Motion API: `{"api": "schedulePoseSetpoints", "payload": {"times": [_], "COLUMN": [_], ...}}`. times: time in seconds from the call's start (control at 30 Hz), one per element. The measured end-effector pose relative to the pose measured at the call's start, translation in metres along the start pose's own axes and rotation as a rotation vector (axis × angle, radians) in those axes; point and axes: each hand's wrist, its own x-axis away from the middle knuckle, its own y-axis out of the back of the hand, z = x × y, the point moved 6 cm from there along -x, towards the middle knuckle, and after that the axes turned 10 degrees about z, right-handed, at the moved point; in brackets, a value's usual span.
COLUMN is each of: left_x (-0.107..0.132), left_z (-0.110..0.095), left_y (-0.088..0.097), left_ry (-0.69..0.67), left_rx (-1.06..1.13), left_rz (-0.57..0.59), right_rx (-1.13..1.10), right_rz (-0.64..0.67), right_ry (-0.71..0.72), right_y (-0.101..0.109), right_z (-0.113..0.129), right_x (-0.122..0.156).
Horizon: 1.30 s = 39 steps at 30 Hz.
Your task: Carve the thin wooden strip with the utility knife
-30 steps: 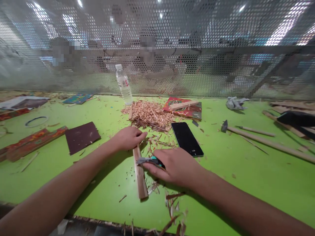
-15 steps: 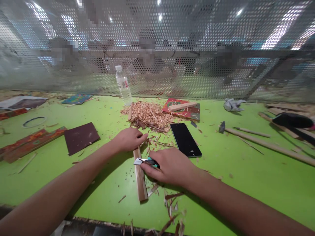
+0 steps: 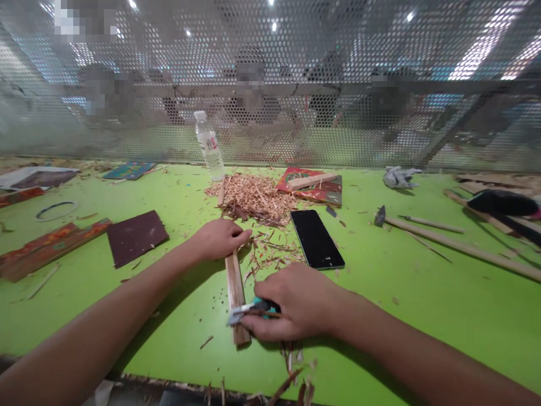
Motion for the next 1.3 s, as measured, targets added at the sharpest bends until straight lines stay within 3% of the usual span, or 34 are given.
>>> {"api": "schedulePoseSetpoints", "payload": {"times": [0.17, 0.37, 0.8, 0.97, 1.13, 1.3], "left_x": [0.000, -0.001, 0.000, 0.000, 0.000, -0.001], "left_z": [0.000, -0.001, 0.001, 0.001, 0.002, 0.004], "left_y": [0.000, 0.000, 0.000, 0.001, 0.001, 0.001], "left_ry": [-0.003, -0.003, 0.001, -0.010, -0.033, -0.048], "left_rx": [0.000, 0.002, 0.005, 0.003, 0.019, 0.035], "left_rz": [-0.001, -0.006, -0.002, -0.006, -0.003, -0.002], "right_rx": [0.021, 0.034, -0.010, -0.012, -0.034, -0.035], "right_rz": [-0.112, -0.131, -0.052, -0.119, -0.252, -0.302], "right_ry": [-0.138, -0.181, 0.045, 0.060, -0.039, -0.124], "right_y": [0.007, 0.004, -0.007, 0.004, 0.021, 0.019], "right_z": [-0.018, -0.019, 0.002, 0.001, -0.008, -0.018], "right_x": [-0.007, -0.012, -0.002, 0.000, 0.004, 0.006]}}
